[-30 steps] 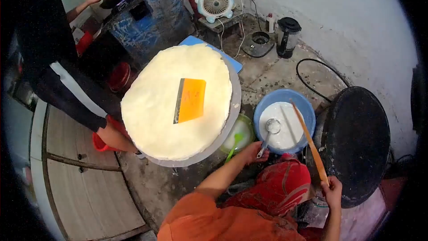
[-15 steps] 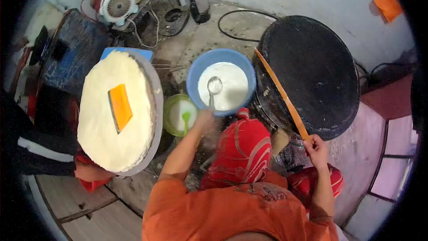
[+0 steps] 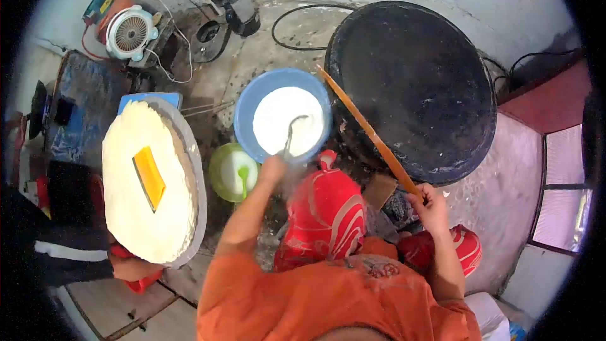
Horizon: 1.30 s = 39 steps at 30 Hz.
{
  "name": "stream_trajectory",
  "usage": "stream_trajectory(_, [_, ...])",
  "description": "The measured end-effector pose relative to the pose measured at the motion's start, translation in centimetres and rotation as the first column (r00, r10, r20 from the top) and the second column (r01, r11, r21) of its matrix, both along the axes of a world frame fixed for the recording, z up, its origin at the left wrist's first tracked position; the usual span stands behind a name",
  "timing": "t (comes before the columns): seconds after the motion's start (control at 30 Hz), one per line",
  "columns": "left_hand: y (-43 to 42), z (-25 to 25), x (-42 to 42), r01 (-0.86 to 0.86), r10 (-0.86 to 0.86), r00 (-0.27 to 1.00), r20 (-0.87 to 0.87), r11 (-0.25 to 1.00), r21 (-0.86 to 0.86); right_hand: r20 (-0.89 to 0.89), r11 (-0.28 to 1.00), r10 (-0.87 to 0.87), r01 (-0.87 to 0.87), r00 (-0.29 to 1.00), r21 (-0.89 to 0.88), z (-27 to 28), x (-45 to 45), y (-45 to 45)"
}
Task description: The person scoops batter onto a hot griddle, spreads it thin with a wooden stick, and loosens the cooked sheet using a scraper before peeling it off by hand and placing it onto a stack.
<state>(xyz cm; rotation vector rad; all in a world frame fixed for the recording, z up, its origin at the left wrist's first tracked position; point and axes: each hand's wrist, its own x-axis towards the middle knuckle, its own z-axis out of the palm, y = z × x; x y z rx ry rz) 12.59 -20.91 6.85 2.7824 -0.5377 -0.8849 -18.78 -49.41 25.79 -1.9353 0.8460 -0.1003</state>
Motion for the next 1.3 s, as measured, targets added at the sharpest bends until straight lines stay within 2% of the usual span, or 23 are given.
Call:
stream_trajectory(0.07, [1.7, 3.0, 0.5, -0.109, 0.104, 0.994, -0.041, 0.98, -0.166, -0.02, 0.999, 0.004, -0.005, 1.0, -0.042, 0.5, 0.1, 0.1])
stream_trajectory(0.13, [3.3, 5.1, 1.2, -0.288, 0.28, 0.958, -0.07, 0.94, -0.185, -0.047, 0.998, 0.022, -0.025, 0.999, -0.064, 0.6, -0.1, 0.0])
stream_trajectory(0.17, [3.2, 4.2, 0.7, -0.286, 0.277, 0.958, -0.072, 0.941, -0.18, -0.049, 0.998, 0.02, -0.023, 0.999, -0.06, 0.6, -0.2, -0.1])
stream_trajectory(0.23, [3.1, 2.0, -0.3, -0.233, 0.236, 0.967, 0.097, 0.972, -0.044, -0.103, 0.997, -0.047, 0.053, 0.994, 0.052, 0.6, -0.3, -0.1])
stream_trajectory(0.33, [1.2, 1.2, 1.1, -0.097, 0.1, 0.995, 0.017, 0.983, -0.153, -0.031, 0.999, -0.037, 0.038, 0.999, 0.019, 0.1, -0.4, -0.1])
stream_trajectory(0.37, [0.5, 1.4, 2.6, -0.128, 0.12, 0.991, -0.055, 0.975, -0.184, -0.039, 0.999, -0.042, 0.043, 0.998, 0.022, -0.3, -0.7, -0.1])
stream_trajectory(0.4, [-1.4, 4.0, 2.5, -0.232, 0.233, 0.972, -0.027, 0.939, -0.255, -0.044, 0.997, -0.047, 0.05, 0.998, 0.064, -0.8, -0.7, -0.1])
stream_trajectory(0.5, [-2.6, 2.4, 3.0, -0.252, 0.285, 0.952, 0.108, 0.936, -0.245, -0.028, 0.997, -0.028, 0.03, 0.999, 0.068, 0.0, 0.0, 0.1])
stream_trajectory(0.57, [-0.9, -2.4, 1.4, -0.041, 0.055, 0.987, 0.151, 0.995, -0.091, -0.017, 1.0, -0.001, 0.002, 1.0, 0.026, 0.4, 0.2, -0.1])
stream_trajectory(0.6, [-0.2, -1.3, 1.0, -0.042, 0.055, 0.987, 0.151, 0.995, -0.094, -0.033, 0.998, -0.026, 0.028, 0.999, 0.052, 0.2, 0.1, -0.1])
stream_trajectory(0.67, [2.2, 2.7, 1.0, -0.201, 0.193, 0.98, -0.057, 0.937, -0.286, -0.062, 0.993, -0.064, 0.07, 0.996, 0.092, 0.1, -0.3, 0.1])
stream_trajectory(0.8, [5.0, 2.1, 2.6, -0.259, 0.276, 0.958, 0.082, 0.949, -0.179, -0.051, 1.0, 0.0, 0.0, 0.999, 0.007, 0.1, -0.5, 0.1])
stream_trajectory(0.87, [3.1, 1.2, 1.8, 0.032, -0.041, 0.994, 0.097, 0.995, 0.095, -0.05, 1.0, -0.012, 0.012, 0.999, 0.003, 0.2, -0.4, 0.1])
stream_trajectory(0.9, [3.2, -3.2, 1.6, -0.028, 0.019, 0.985, 0.174, 0.998, 0.051, -0.07, 0.999, -0.018, 0.02, 0.997, 0.035, 0.6, -0.2, -0.1])
stream_trajectory(0.93, [2.8, -5.2, 1.8, 0.197, -0.2, 0.978, 0.063, 0.979, 0.049, -0.092, 0.997, -0.026, 0.032, 0.995, 0.068, 0.9, -0.1, -0.1])
stream_trajectory(0.97, [0.8, -3.6, 1.2, -0.076, 0.049, 0.959, -0.28, 0.993, -0.086, -0.092, 0.997, -0.029, 0.035, 0.995, 0.065, 0.9, 0.0, -0.1])
stream_trajectory(1.0, [-1.2, -1.8, 0.5, -0.401, 0.301, 0.777, -0.553, 0.914, -0.066, -0.067, 0.999, -0.016, 0.019, 0.998, 0.048, 0.9, 0.1, -0.1])
stream_trajectory(1.07, [-3.1, 1.9, -0.6, -0.828, 0.399, 0.271, -0.876, 0.56, -0.001, -0.042, 1.0, -0.007, 0.008, 0.999, 0.024, 0.8, 0.3, -0.3])
stream_trajectory(1.1, [-2.9, 2.8, -0.6, -0.827, 0.394, 0.272, -0.878, 0.562, -0.004, -0.024, 0.998, -0.02, 0.021, 0.999, 0.053, 0.5, 0.4, -0.3])
stream_trajectory(1.17, [-1.6, 3.9, 0.0, -0.897, 0.168, -0.314, -0.934, 0.269, 0.35, -0.007, 0.996, -0.038, 0.038, 0.999, 0.078, 0.3, 0.4, -0.4])
stream_trajectory(1.2, [-0.7, 3.9, -0.1, -0.897, 0.166, -0.313, -0.935, 0.272, 0.349, 0.006, 0.997, -0.02, 0.02, 1.0, 0.074, 0.3, 0.4, -0.4])
stream_trajectory(1.27, [1.5, 3.6, -0.8, -0.925, -0.116, -0.358, -0.927, 0.182, 0.334, 0.021, 0.998, -0.002, 0.0, 1.0, 0.071, 0.2, 0.4, -0.3])
stream_trajectory(1.3, [2.1, 4.4, -1.1, -0.947, -0.108, -0.289, -0.951, 0.179, 0.268, 0.005, 0.993, -0.011, 0.01, 1.0, 0.116, 0.1, 0.3, -0.3])
